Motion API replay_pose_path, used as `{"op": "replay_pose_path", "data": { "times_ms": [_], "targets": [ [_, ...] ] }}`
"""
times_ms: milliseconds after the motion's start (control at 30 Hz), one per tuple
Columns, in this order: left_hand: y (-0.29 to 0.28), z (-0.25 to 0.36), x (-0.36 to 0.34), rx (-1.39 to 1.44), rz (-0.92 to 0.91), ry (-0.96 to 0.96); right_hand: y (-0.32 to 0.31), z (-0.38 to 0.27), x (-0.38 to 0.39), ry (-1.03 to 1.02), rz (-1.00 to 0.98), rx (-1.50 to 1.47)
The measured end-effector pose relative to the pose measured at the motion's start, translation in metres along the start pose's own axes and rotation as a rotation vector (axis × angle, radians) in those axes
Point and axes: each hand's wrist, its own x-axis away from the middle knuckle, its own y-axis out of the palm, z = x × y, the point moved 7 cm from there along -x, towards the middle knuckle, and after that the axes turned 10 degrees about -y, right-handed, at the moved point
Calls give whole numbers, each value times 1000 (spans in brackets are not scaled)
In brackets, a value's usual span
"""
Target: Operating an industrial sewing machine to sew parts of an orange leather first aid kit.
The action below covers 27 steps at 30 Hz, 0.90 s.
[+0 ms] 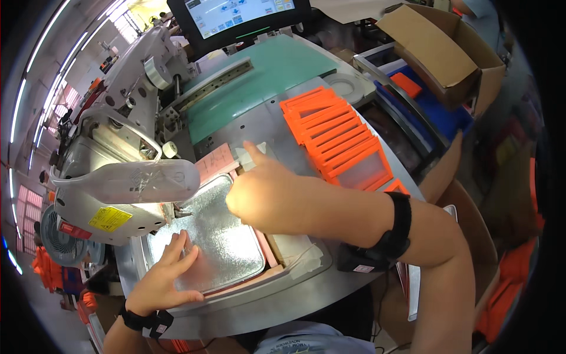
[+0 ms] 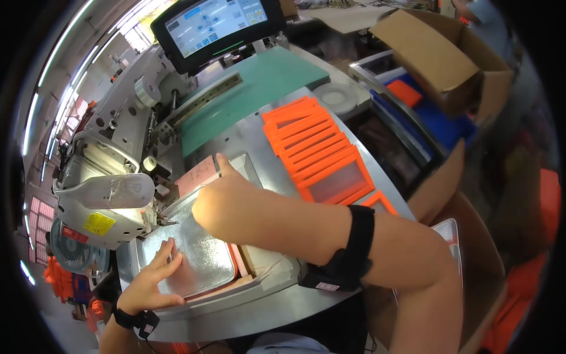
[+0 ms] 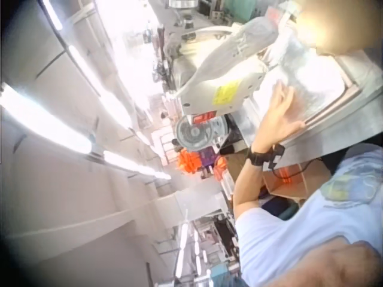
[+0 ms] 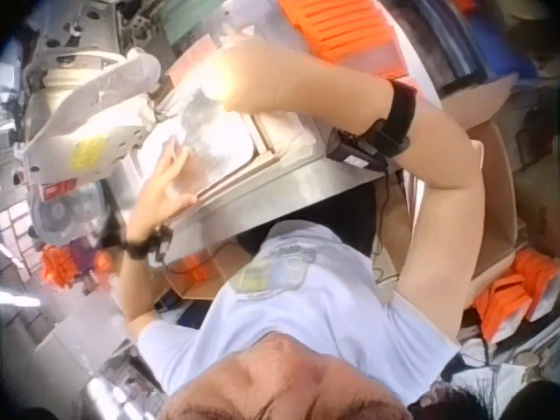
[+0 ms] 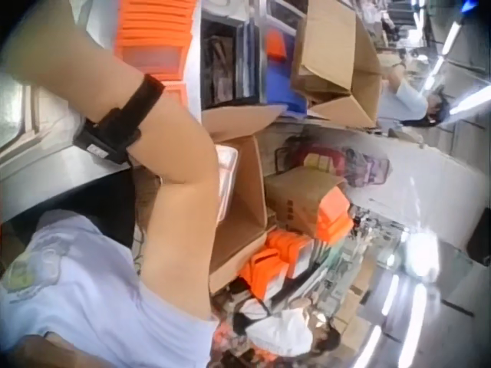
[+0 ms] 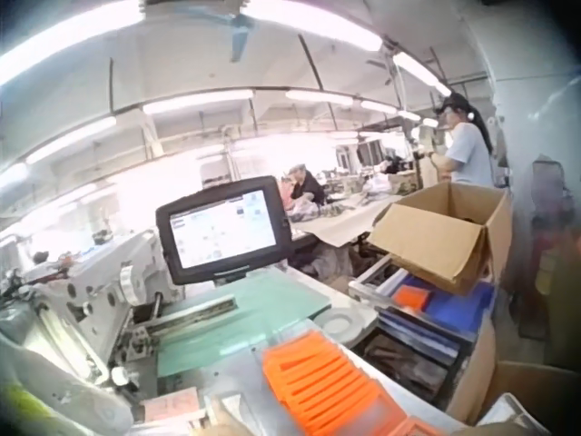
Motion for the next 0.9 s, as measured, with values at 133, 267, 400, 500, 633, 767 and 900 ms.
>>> {"op": "replay_pose_path", "data": {
  "times_ms": [133, 267, 400, 500, 633, 767, 900],
  "targets": [
    [1, 0, -1, 6, -19, -12, 6, -17, -4, 22, -193, 5],
    [1, 4, -1, 37, -16, 9, 7, -16, -8, 89, -409, -11],
    [4, 0, -1, 45, -8, 53, 4, -22, -10, 143, -431, 48],
    [6, 2, -2, 16, -9, 77, 3, -32, -15, 217, -528, 158],
    [15, -2, -1, -38, -38, 98, 8, -32, -11, 213, -446, 213],
    [20, -1, 0, -81, -27, 130, 15, -30, -1, 209, -391, 307],
    [18, -1, 0, -103, -2, 145, 13, -31, -9, 260, -542, 275]
  ]
}}
